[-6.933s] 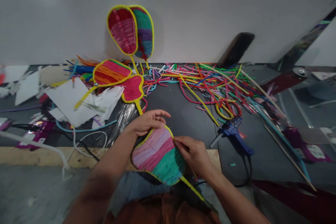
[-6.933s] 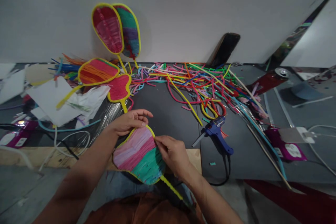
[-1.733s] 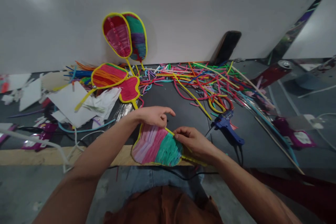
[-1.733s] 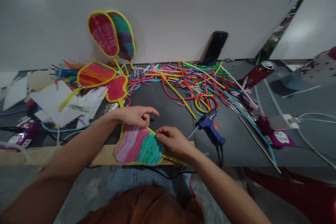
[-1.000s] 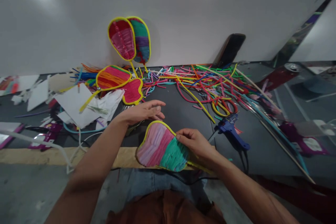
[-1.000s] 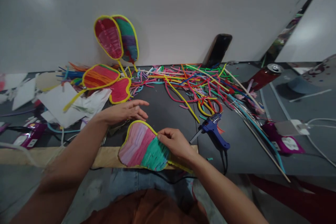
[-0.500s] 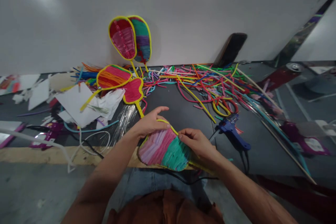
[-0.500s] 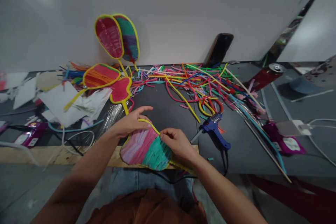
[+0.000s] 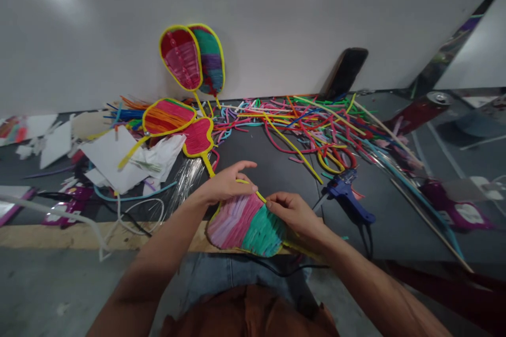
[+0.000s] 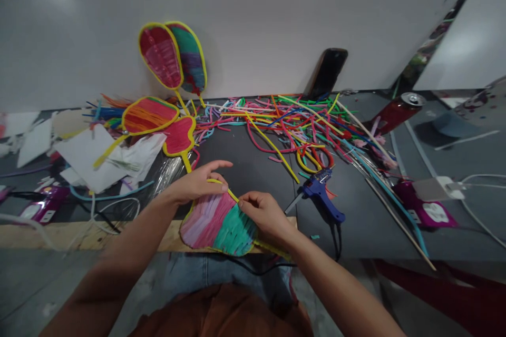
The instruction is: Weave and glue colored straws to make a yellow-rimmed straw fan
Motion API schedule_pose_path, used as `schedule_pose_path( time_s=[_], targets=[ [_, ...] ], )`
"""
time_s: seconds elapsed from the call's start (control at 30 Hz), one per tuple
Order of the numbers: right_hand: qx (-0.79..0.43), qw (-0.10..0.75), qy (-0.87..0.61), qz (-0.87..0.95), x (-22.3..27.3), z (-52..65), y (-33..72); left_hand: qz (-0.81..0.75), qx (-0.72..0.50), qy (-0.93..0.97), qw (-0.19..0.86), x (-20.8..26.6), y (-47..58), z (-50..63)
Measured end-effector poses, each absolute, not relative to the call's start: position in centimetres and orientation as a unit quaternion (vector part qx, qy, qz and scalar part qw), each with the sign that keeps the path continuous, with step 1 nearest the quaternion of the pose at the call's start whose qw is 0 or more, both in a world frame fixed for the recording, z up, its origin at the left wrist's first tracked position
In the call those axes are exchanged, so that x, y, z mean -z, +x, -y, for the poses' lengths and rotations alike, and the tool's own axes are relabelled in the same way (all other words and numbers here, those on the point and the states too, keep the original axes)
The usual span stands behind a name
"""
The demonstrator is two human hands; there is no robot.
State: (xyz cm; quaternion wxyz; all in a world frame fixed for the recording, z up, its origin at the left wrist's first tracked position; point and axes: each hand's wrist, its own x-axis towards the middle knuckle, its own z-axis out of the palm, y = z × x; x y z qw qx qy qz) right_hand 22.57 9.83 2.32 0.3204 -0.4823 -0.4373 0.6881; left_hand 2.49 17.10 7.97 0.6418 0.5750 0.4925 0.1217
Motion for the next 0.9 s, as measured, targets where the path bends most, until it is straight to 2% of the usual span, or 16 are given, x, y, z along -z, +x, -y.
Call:
schedule_pose_path(
  time_s=[0.3, 0.63, 0.7, 0.77, 0.83, 0.9],
  targets=[
    [-0.665, 0.301, -0.482, 0.484, -2.3, -10.4, 22.6, -0.452, 0.02, 0.671, 0.587, -9.1, 4.2, -19.2],
    [-0.598, 0.301, -0.501, 0.549, -3.4, -9.9, 23.4, -0.445, 0.02, 0.651, 0.615, -8.5, 4.3, -19.6],
    [-0.542, 0.294, -0.515, 0.595, -3.7, -9.8, 24.2, -0.443, 0.024, 0.646, 0.621, -8.6, 4.3, -19.6],
    [-0.432, 0.288, -0.549, 0.655, -3.9, -9.7, 25.7, -0.443, 0.026, 0.646, 0.622, -8.7, 4.3, -19.7],
    [-0.26, 0.278, -0.599, 0.704, -4.1, -9.6, 27.9, -0.443, 0.028, 0.646, 0.621, -8.6, 4.2, -19.8],
    [-0.076, 0.234, -0.642, 0.726, -4.1, -9.4, 30.5, -0.442, 0.027, 0.643, 0.625, -8.4, 4.2, -19.9]
  ],
)
